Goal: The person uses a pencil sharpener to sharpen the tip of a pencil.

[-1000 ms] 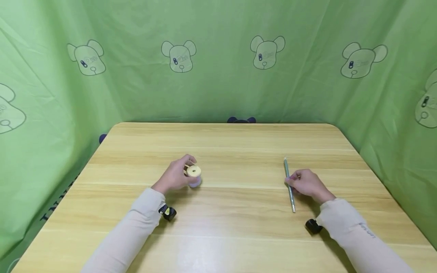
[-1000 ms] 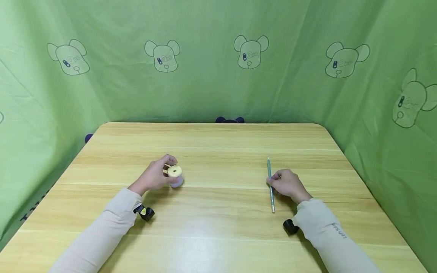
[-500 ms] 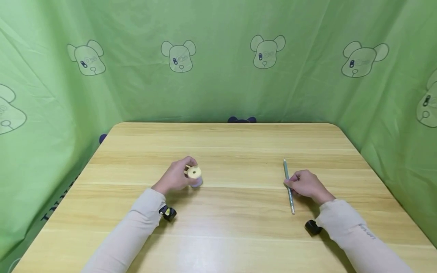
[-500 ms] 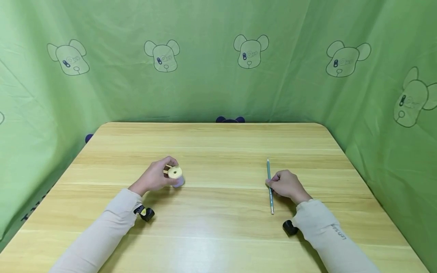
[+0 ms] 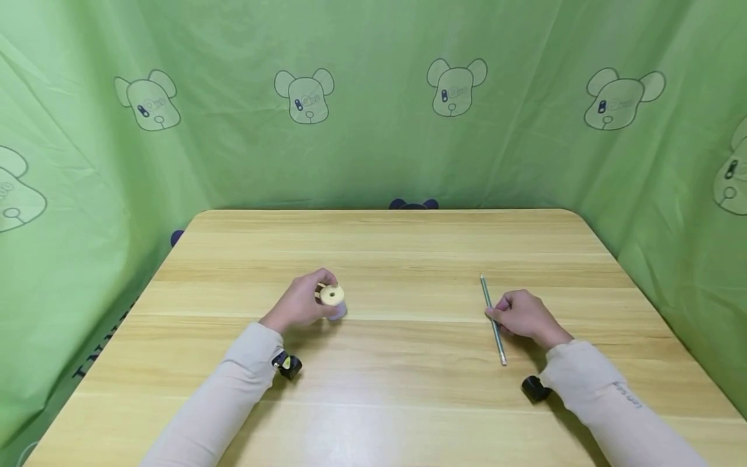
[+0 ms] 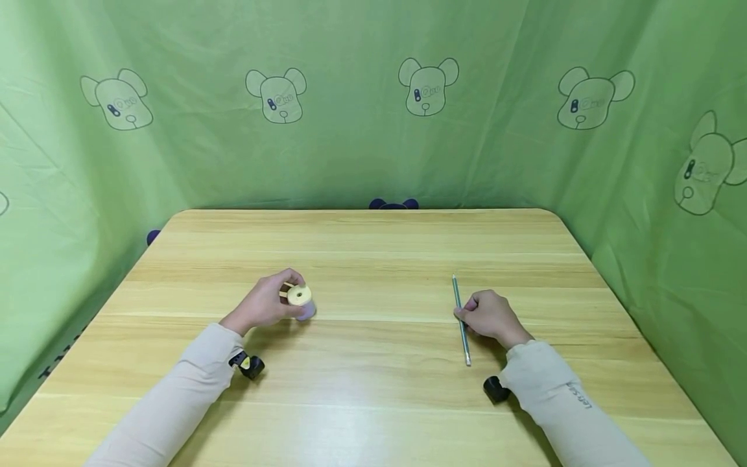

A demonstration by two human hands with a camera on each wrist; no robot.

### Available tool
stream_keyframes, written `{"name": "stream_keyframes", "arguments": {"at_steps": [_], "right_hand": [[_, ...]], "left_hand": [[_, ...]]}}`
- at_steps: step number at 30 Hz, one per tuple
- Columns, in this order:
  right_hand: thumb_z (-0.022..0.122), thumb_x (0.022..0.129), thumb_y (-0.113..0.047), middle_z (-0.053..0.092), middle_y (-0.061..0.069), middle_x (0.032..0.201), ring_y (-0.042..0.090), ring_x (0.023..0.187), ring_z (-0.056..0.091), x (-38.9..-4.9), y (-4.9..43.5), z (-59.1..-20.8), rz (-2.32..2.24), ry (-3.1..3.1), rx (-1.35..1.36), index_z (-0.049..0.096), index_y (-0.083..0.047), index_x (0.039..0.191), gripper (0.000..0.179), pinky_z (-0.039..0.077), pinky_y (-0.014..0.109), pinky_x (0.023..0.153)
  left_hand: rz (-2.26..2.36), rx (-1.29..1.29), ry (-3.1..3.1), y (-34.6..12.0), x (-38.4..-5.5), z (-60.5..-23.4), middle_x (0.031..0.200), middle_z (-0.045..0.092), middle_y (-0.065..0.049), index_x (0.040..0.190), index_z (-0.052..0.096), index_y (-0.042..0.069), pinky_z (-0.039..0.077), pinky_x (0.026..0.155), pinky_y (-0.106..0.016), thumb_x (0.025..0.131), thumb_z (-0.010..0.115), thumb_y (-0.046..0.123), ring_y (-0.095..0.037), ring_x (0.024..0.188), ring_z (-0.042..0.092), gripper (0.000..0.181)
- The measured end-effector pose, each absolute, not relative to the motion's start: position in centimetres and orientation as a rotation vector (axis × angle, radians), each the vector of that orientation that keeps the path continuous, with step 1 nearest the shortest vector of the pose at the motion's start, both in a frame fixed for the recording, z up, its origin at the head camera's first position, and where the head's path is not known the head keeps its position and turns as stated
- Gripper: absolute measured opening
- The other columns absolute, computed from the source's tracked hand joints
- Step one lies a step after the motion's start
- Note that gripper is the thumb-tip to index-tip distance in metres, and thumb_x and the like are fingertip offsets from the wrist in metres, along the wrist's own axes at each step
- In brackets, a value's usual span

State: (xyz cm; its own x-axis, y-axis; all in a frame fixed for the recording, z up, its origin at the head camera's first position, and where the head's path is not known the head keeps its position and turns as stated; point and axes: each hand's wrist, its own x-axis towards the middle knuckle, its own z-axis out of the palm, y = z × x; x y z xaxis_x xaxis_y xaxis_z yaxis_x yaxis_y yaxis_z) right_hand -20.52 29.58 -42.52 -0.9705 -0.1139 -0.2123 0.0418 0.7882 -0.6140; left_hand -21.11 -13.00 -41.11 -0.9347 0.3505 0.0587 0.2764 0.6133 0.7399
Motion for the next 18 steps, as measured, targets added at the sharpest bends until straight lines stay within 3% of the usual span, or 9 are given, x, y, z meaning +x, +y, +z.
{"name": "stream_keyframes", "arguments": {"at_steps": [12,18], "right_hand": [[0.061,0.096,-0.025,0.061,0.005,0.07,0.019,0.062,0.056,-20.3,29.82,-42.68,-0.982,2.745,-0.035,0.062,0.0,0.089,0.026,0.044,0.031,0.055],[0.058,0.097,-0.031,0.059,0.006,0.075,0.02,0.065,0.054,-20.43,30.2,-42.72,-1.026,2.803,-0.073,0.061,-0.001,0.092,0.031,0.045,0.03,0.056]], "left_hand": [[1.243,0.531,2.732,-12.84,-21.22,-41.12,0.119,0.058,-0.014,0.114,0.057,0.004,0.053,0.083,-0.033,0.071,0.084,0.003,-0.024,0.096,0.06,0.051],[1.289,0.492,2.704,-13.64,-20.67,-40.66,0.126,0.055,-0.019,0.129,0.05,0.0,0.051,0.088,-0.038,0.075,0.084,0.014,-0.029,0.105,0.058,0.065]]}}
